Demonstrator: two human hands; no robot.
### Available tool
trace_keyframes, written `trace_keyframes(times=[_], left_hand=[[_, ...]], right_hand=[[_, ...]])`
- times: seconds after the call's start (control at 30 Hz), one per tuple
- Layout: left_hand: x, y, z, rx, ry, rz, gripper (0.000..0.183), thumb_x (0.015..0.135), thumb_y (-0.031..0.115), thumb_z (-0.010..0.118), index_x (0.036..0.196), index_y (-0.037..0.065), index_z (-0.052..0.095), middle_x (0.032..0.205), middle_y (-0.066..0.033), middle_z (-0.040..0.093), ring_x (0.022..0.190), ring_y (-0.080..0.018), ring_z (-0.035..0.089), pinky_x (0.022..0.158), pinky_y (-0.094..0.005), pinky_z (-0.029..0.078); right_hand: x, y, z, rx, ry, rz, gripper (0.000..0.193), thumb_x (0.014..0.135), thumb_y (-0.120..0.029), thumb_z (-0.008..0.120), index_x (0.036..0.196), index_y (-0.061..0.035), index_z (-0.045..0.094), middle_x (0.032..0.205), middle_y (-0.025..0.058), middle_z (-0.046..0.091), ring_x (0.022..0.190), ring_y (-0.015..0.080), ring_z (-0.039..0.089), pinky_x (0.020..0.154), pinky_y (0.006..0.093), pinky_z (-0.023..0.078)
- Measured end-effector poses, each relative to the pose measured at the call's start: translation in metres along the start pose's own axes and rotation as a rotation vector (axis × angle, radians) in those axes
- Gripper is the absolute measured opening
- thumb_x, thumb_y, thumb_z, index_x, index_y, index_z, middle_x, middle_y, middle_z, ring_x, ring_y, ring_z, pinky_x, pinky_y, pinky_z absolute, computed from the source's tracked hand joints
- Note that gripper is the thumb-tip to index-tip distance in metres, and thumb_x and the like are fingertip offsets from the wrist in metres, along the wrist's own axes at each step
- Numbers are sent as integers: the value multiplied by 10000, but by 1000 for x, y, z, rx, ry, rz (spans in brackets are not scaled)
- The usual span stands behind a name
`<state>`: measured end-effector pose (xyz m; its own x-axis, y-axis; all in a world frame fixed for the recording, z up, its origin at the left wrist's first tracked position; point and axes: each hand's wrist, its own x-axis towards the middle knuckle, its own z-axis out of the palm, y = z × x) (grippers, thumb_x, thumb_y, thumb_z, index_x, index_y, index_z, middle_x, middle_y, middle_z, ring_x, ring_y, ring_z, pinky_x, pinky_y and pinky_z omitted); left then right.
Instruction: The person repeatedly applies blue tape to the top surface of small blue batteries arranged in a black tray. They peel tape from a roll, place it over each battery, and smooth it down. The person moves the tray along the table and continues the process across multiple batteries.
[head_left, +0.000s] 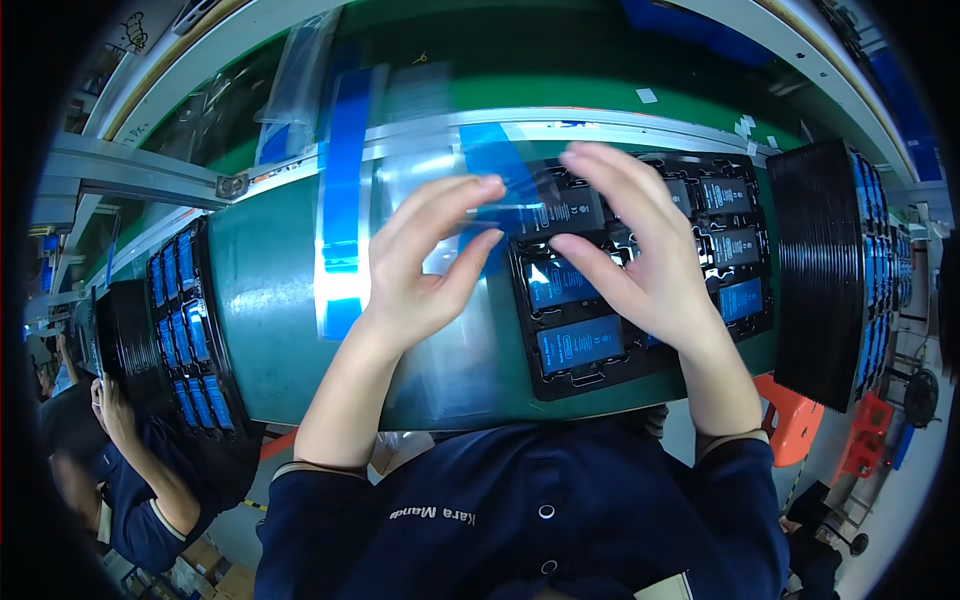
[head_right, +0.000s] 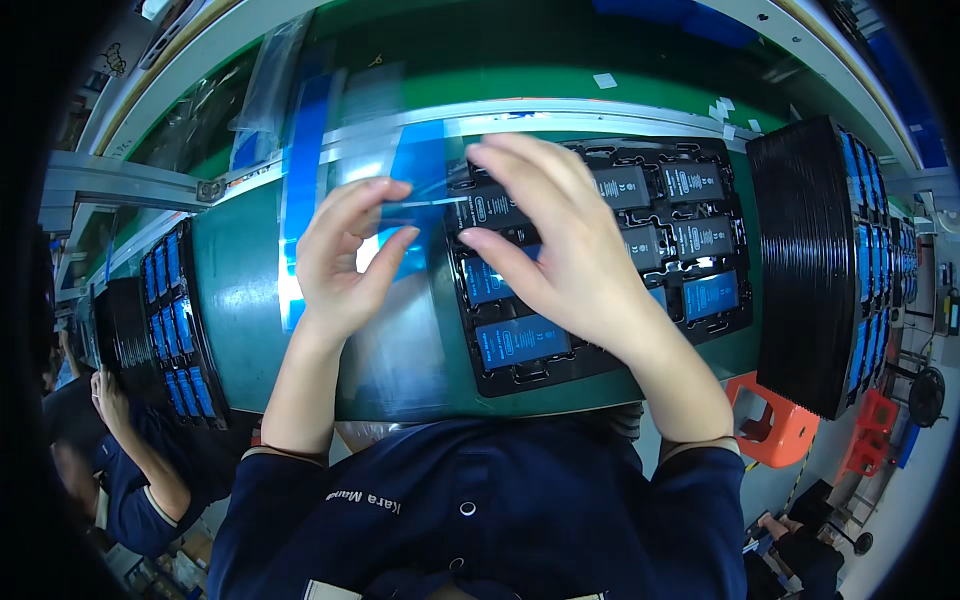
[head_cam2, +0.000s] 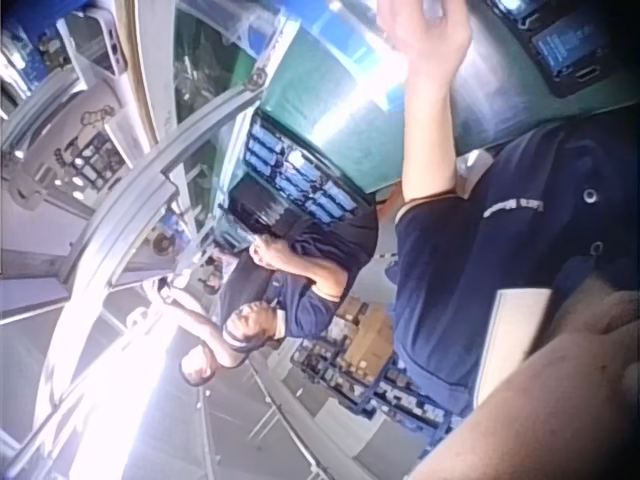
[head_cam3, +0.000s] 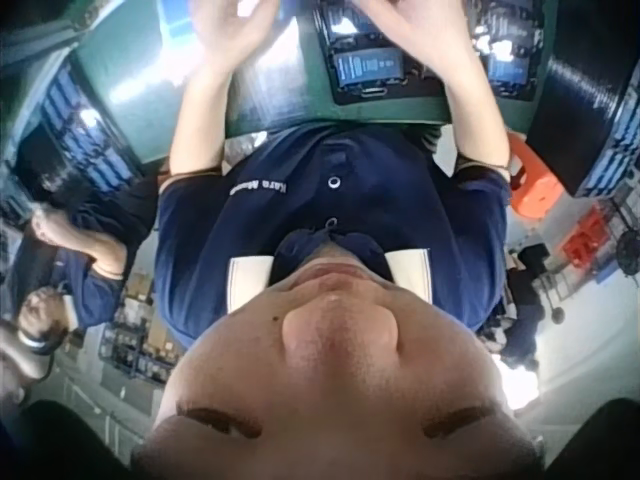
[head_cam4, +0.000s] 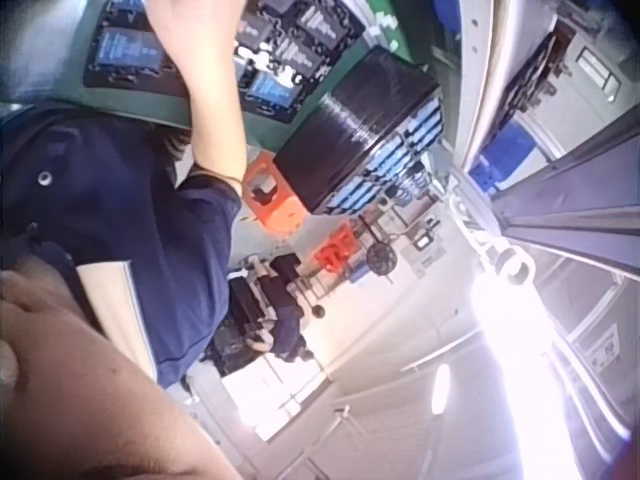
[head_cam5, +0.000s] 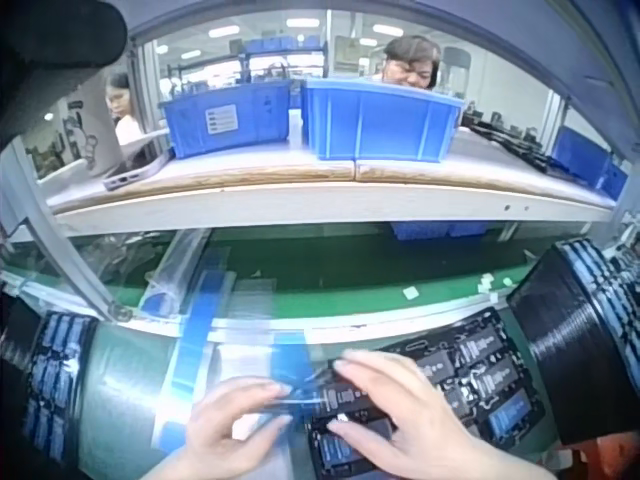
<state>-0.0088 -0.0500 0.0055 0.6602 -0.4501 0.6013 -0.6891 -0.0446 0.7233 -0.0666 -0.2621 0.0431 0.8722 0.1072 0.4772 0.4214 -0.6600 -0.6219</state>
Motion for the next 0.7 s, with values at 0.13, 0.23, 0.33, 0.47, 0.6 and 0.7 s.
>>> trace_keyframes(times=[0.13, 0.23, 0.33, 0.47, 0.6, 0.7], left_hand=[[0, 0, 0, 14, -27, 32, 469, 728, -135, 678, 1167, -7, 573, 1037, -147, 626, 934, -202, 643, 762, -286, 538], [2, -2, -1, -21, 27, -7, 436, 721, -109, 690, 1133, 8, 608, 945, -131, 660, 855, -210, 664, 722, -293, 546], [1, -3, 1, -7, 55, -32, 407, 706, -80, 707, 1094, 25, 641, 869, -117, 686, 789, -205, 678, 698, -287, 542], [2, 2, -6, 81, -45, -3, 411, 684, -91, 722, 1077, 0, 640, 853, -126, 693, 803, -198, 689, 733, -281, 544], [5, 2, -7, 103, -77, -24, 340, 696, -21, 742, 1026, 2, 665, 859, -124, 701, 805, -214, 692, 729, -289, 538], [8, -5, -20, 176, -22, 19, 214, 734, 18, 727, 946, 14, 696, 832, -117, 698, 720, -218, 684, 620, -276, 529]], right_hand=[[9, 3, 14, 213, -133, 102, 178, 790, -68, 674, 954, 0, 658, 898, 143, 666, 818, 295, 655, 715, 345, 532], [7, 5, 20, 182, -183, 50, 199, 790, -64, 673, 976, 2, 653, 958, 145, 660, 849, 292, 653, 723, 335, 533], [8, -2, 23, 198, -104, -51, 238, 776, -55, 684, 1004, 2, 645, 1016, 138, 648, 872, 262, 651, 750, 320, 529], [12, -6, 19, 351, -177, 56, 173, 770, -35, 680, 940, -8, 664, 937, 125, 660, 850, 243, 653, 742, 309, 519], [16, -3, 17, 344, -150, 59, 97, 770, -24, 675, 865, -7, 663, 871, 110, 659, 811, 226, 646, 729, 297, 507], [15, 7, 9, 571, 4, 218, 66, 830, -22, 651, 893, -4, 644, 883, 62, 652, 815, 135, 614, 747, 243, 479]])
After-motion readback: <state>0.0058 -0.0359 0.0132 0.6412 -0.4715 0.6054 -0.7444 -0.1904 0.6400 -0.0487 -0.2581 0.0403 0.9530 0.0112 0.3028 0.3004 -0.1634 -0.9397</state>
